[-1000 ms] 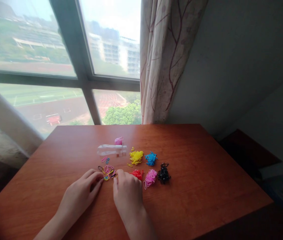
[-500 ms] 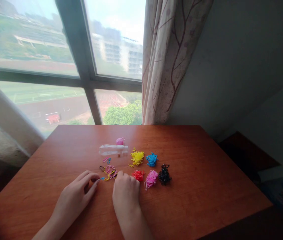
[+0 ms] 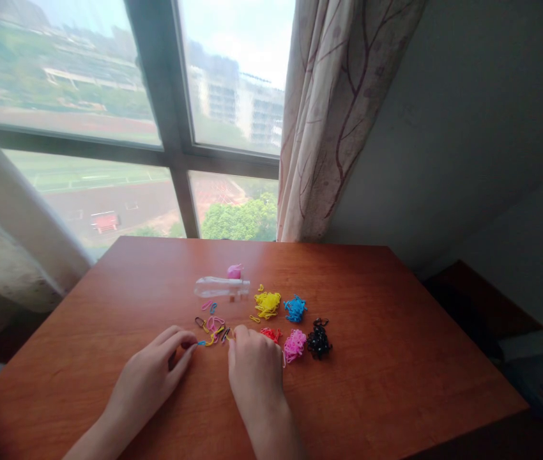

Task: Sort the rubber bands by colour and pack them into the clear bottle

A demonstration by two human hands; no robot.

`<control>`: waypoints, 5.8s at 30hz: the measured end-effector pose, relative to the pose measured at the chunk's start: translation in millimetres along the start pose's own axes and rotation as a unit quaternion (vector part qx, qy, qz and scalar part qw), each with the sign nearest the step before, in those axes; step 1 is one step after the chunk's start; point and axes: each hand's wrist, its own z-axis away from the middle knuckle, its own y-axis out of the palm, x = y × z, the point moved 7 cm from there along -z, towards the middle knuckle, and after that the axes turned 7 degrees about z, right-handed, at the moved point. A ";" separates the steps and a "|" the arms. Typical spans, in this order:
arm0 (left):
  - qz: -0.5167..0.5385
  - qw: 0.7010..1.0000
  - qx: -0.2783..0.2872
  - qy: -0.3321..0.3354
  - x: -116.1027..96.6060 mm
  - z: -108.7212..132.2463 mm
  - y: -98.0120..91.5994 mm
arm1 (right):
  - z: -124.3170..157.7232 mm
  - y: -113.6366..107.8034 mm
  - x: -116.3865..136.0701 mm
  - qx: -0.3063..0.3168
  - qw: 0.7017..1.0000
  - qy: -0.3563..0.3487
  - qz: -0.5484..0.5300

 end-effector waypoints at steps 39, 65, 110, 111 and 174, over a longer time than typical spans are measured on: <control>0.019 1.000 -0.002 0.010 -0.9 2.3 2.1 | -49.2 -22.3 -72.7 -0.044 0.993 0.086 0.064; 0.002 0.980 0.104 0.168 -153.6 -92.1 65.8 | 68.6 45.5 -66.7 -0.079 0.973 0.009 -0.216; 0.044 0.996 0.066 0.026 8.9 -23.5 2.8 | -3.4 34.3 20.1 0.030 0.997 0.065 -0.009; 0.049 0.996 0.068 0.025 8.4 -23.2 2.6 | -2.1 33.2 19.3 0.024 0.998 0.064 -0.013; 0.054 0.995 0.087 0.009 5.5 -19.3 0.4 | -5.3 32.1 44.5 0.016 0.996 -0.072 -0.039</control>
